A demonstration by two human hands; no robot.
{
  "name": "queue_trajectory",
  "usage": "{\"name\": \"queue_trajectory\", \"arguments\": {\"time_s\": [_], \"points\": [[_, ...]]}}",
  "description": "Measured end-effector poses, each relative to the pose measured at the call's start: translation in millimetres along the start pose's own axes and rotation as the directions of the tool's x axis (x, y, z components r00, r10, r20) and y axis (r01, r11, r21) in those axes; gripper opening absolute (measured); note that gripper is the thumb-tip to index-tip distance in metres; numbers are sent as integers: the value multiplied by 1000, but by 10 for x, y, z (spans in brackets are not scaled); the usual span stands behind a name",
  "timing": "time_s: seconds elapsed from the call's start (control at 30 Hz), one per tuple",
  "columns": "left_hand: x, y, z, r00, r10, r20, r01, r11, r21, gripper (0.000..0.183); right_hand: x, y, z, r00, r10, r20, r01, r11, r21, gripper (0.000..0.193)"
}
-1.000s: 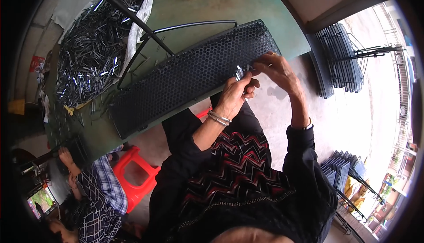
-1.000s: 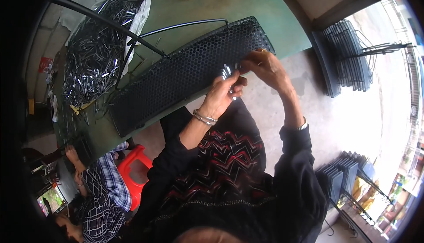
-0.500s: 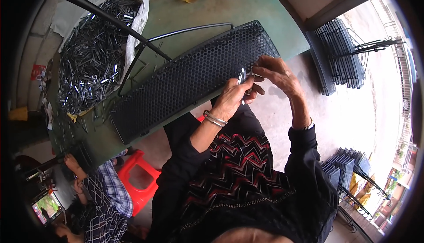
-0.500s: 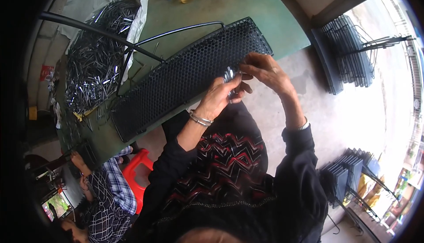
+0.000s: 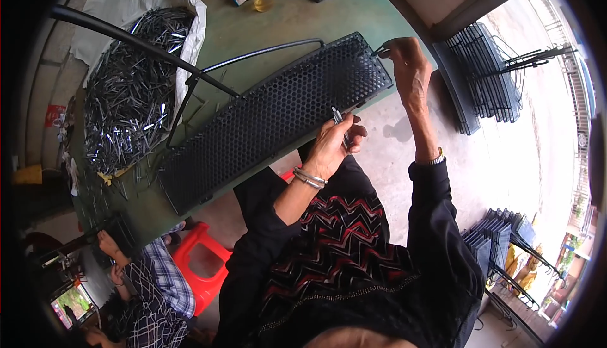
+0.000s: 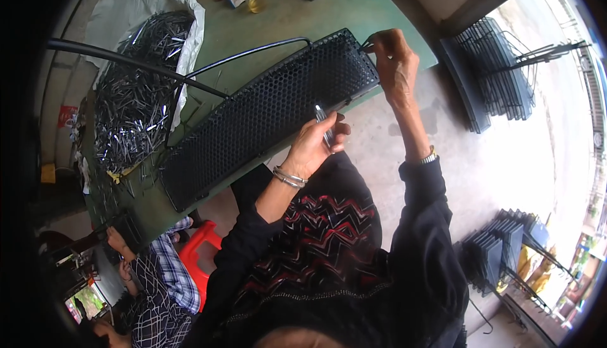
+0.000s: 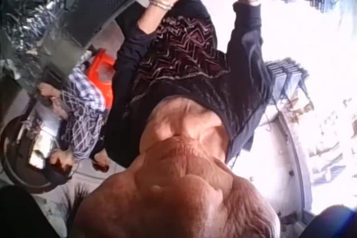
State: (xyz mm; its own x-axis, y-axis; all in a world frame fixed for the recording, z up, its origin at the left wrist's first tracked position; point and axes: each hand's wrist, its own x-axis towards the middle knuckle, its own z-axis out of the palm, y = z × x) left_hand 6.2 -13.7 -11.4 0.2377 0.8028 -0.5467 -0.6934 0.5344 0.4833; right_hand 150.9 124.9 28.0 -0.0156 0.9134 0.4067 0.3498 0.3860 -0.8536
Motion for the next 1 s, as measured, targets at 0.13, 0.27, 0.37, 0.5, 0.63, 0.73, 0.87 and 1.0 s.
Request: {"name": "queue_trajectory", "arguments": {"time_s": [0.13, 0.27, 0.37, 0.5, 0.63, 0.73, 0.87, 1.0], "points": [[5, -42, -9, 1000, 22, -10, -23, 998, -64, 22, 19, 187, 109, 997, -52, -55, 51, 999, -18, 5], [-57, -1, 55, 999, 49, 0, -49, 996, -77, 26, 13, 221, 132, 997, -25, -69, 26, 999, 22, 6], [-69, 27, 63, 999, 30, 22, -29, 998, -59, 29, 9, 235, 149, 997, -12, -74, 15, 999, 47, 7], [12, -35, -70, 996, 31, 84, -26, 998, -58, 28, 10, 164, 147, 996, -28, -80, 24, 999, -45, 6], [0, -90, -59, 997, 56, -48, -60, 995, -84, 31, 8, 199, 138, 998, -43, -54, 39, 997, -73, 4], [-19, -88, -61, 996, 62, -59, -64, 997, -39, 30, -12, 189, 139, 996, -39, -75, 40, 999, 19, 4], [-45, -44, -37, 997, 59, -42, -59, 998, -3, 29, -51, 197, 206, 998, -9, -68, 2, 995, -101, 5], [-60, -71, -35, 995, 53, -86, -58, 997, -54, 27, -37, 208, 227, 1000, 2, 13, 1, 977, -212, 6]]}}
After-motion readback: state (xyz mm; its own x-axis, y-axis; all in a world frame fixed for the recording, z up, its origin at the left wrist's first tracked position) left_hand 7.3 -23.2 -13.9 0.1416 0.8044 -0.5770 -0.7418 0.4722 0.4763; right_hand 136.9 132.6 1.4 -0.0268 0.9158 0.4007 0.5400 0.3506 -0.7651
